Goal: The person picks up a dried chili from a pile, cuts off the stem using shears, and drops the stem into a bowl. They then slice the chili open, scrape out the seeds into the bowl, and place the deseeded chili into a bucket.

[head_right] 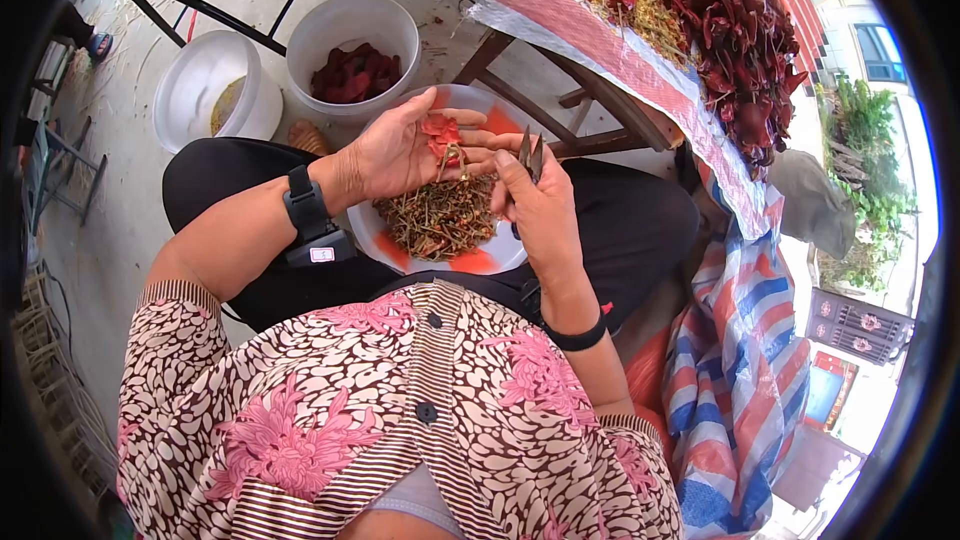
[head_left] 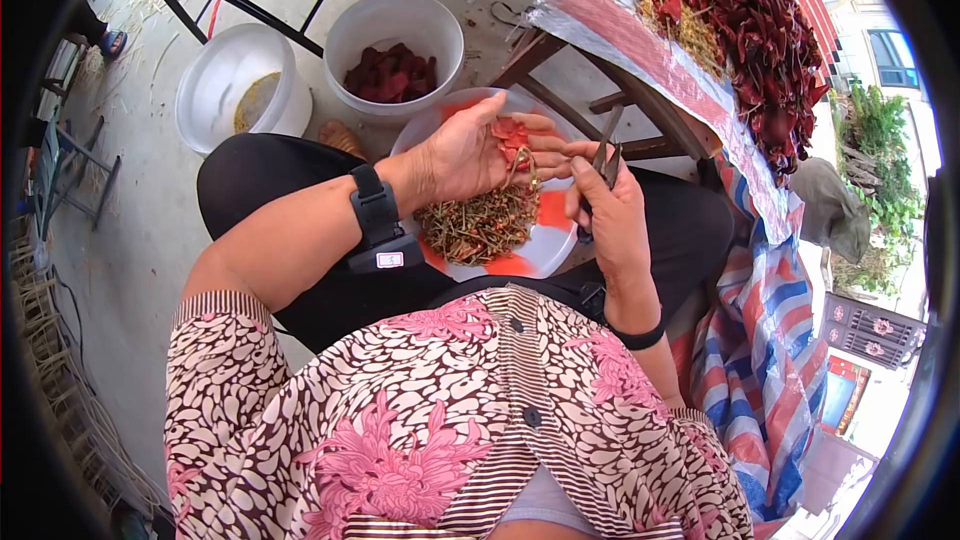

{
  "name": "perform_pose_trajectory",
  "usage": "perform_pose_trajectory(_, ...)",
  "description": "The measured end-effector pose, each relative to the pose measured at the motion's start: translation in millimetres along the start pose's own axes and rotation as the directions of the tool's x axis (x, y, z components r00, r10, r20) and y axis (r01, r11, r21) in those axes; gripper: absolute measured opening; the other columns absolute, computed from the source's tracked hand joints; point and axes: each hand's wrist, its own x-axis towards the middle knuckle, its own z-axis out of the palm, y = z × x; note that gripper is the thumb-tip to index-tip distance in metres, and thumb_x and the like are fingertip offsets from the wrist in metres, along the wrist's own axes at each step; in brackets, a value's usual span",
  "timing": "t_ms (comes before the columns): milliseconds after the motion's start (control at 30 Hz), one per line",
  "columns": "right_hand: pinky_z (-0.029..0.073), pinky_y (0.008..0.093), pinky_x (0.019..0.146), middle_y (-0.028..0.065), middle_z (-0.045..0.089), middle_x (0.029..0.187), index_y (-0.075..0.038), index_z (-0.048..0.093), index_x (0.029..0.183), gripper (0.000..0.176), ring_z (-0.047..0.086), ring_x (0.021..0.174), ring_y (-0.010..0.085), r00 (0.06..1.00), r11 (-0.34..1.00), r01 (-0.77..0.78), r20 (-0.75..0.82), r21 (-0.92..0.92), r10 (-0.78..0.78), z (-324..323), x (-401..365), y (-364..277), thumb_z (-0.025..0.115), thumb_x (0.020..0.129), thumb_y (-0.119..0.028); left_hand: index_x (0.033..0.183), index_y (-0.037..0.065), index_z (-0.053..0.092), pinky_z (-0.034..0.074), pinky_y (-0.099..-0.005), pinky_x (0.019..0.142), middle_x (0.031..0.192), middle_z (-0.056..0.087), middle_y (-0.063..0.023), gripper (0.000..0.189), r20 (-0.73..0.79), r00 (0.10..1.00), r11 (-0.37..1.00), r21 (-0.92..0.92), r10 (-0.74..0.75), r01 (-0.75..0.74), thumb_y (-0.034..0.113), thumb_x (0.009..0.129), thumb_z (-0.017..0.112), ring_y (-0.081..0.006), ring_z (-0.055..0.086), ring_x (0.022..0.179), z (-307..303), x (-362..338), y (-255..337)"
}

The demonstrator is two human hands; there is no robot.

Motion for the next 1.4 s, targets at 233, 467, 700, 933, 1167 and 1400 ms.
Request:
perform_pose_trajectory(233, 0.049, 0.0289, 0.065, 0.0067, 0.058, 0.097, -0.001, 0.056, 0.105, 0.035, 0.059, 0.076, 0.0175, 0.911, 0.746, 0.29, -0.066, -0.599, -0.408, 24, -1, 10, 0.076, 0.078, -0.011, 0.129, -0.001, 0.048, 0.045, -0.0407, 0.1, 0.128, 0.053, -0.0223, 0.06, 0.047, 0.998, 0.999, -0.028, 0.039, -0.037, 0.045, 0.103, 0.02, -0.031, 0.056, 0.115, 3, 0, 0)
perform_pose_trajectory(467, 0.051, 0.0367, 0.072, 0.0098, 0.061, 0.097, -0.007, 0.055, 0.105, 0.033, 0.063, 0.086, 0.0292, 0.901, 0.604, 0.211, -0.086, -0.769, -0.425, 30, 5, 15, 0.073, 0.077, -0.011, 0.126, -0.001, 0.05, 0.044, -0.0411, 0.101, 0.127, 0.053, -0.0231, 0.057, 0.014, 0.997, 0.997, -0.034, 0.075, -0.075, 0.043, 0.104, 0.021, -0.0316, 0.054, 0.117, 3, 1, -1)
perform_pose_trajectory(700, 0.05, 0.0346, 0.07, 0.0102, 0.061, 0.091, -0.007, 0.061, 0.097, 0.022, 0.064, 0.082, 0.0288, 0.899, 0.653, 0.266, -0.062, -0.709, -0.434, 27, 3, 14, 0.07, 0.077, -0.005, 0.123, -0.002, 0.05, 0.042, -0.0434, 0.105, 0.129, 0.051, -0.0246, 0.059, -0.015, 0.997, 0.995, -0.066, 0.079, -0.08, 0.044, 0.103, 0.02, -0.0343, 0.051, 0.122, 7, -1, 4)
perform_pose_trajectory(933, 0.05, 0.0332, 0.067, 0.0082, 0.059, 0.087, -0.009, 0.064, 0.097, 0.024, 0.063, 0.078, 0.0267, 0.841, 0.593, 0.379, -0.003, -0.711, -0.542, 24, -3, 7, 0.071, 0.075, -0.004, 0.127, -0.003, 0.046, 0.042, -0.0439, 0.104, 0.133, 0.048, -0.0249, 0.058, 0.034, 0.995, 0.99, -0.103, 0.098, -0.094, 0.043, 0.104, 0.018, -0.034, 0.051, 0.123, 10, 1, 7)
perform_pose_trajectory(1167, 0.05, 0.0318, 0.067, 0.0089, 0.059, 0.087, -0.008, 0.064, 0.1, 0.025, 0.063, 0.079, 0.0237, 0.815, 0.53, 0.408, 0.035, -0.743, -0.579, 27, 8, 12, 0.073, 0.077, -0.006, 0.129, -0.002, 0.044, 0.046, -0.0383, 0.099, 0.136, 0.048, -0.0224, 0.059, 0.136, 0.987, 0.996, -0.05, 0.081, -0.074, 0.044, 0.104, 0.017, -0.0287, 0.053, 0.12, 2, 2, 6)
perform_pose_trajectory(1400, 0.048, 0.0286, 0.07, 0.0106, 0.064, 0.089, -0.002, 0.064, 0.096, 0.017, 0.063, 0.077, 0.0209, 0.884, 0.808, 0.326, -0.145, -0.49, -0.444, 21, 11, 20, 0.071, 0.08, -0.006, 0.131, -0.003, 0.044, 0.047, -0.0372, 0.098, 0.135, 0.048, -0.0232, 0.058, 0.061, 0.996, 0.997, -0.055, 0.062, -0.059, 0.043, 0.104, 0.02, -0.0301, 0.056, 0.117, 10, -1, 5)
